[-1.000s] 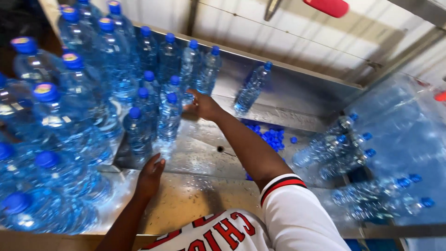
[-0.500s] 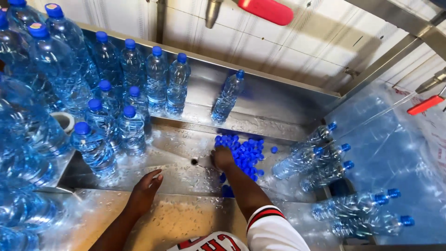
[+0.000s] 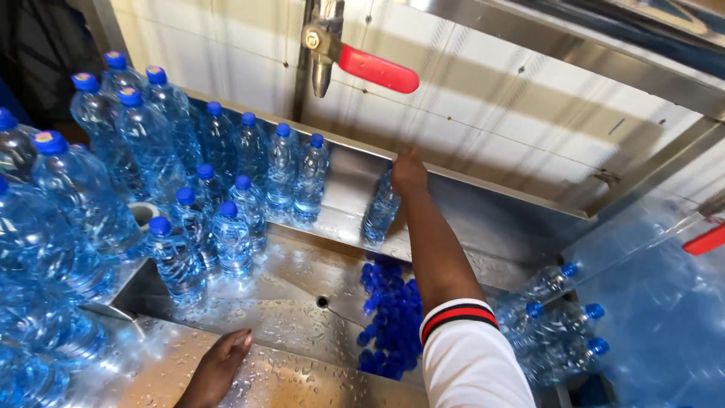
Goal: Filling plastic bottles with water from a tap, capping them, and placing them into large plastic bags.
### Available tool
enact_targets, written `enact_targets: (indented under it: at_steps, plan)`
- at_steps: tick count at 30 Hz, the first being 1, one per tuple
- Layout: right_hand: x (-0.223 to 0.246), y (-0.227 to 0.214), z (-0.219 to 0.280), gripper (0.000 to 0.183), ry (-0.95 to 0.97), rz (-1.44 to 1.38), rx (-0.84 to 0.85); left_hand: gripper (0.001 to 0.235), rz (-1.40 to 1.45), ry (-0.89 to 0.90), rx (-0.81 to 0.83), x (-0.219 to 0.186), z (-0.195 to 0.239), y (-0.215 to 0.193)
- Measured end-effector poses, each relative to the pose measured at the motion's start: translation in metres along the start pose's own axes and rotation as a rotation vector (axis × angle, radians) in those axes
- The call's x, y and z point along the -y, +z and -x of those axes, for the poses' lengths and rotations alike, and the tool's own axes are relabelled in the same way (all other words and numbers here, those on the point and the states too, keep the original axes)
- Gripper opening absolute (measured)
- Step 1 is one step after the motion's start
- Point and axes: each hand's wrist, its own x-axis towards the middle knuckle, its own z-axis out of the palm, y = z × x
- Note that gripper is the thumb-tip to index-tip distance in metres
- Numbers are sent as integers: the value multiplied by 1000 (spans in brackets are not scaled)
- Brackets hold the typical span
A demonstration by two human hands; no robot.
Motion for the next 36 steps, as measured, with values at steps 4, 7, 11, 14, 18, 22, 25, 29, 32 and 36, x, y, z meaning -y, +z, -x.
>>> enact_targets:
  at_steps: [4,7,11,14,18,22,25,29,32,36]
  plan:
    - [-3,15,-29,58,-70,289,321,64,-79,-165,-1,-7,22,-6]
    - [5,4,-4,39,44,180,188,60,-11,-28,-72,8,23,1]
    - [6,14,57,33,-59,171,-35,61,42,28,-55,6,21,18]
    - [12,22,112,41,-217,188,-214,64,178,39,-8,5,11,37]
    - [26,-24,192,23,-481,-88,-324,76,438,-7,46,-25,22,57]
    - [24,-78,260,21,-434,-430,-318,95,782,-187,78,-63,36,65]
    - [20,-77,319,19,-297,-910,-156,96,891,-188,246,-71,50,72]
    - [-7,-59,357,45,472,-1057,350,54,730,-105,-45,-57,53,71]
    - [-19,-52,387,42,690,-1527,532,51,663,-113,-91,-52,62,62]
    - [6,-60,386,38,436,-1058,241,61,722,-137,-90,-80,72,29]
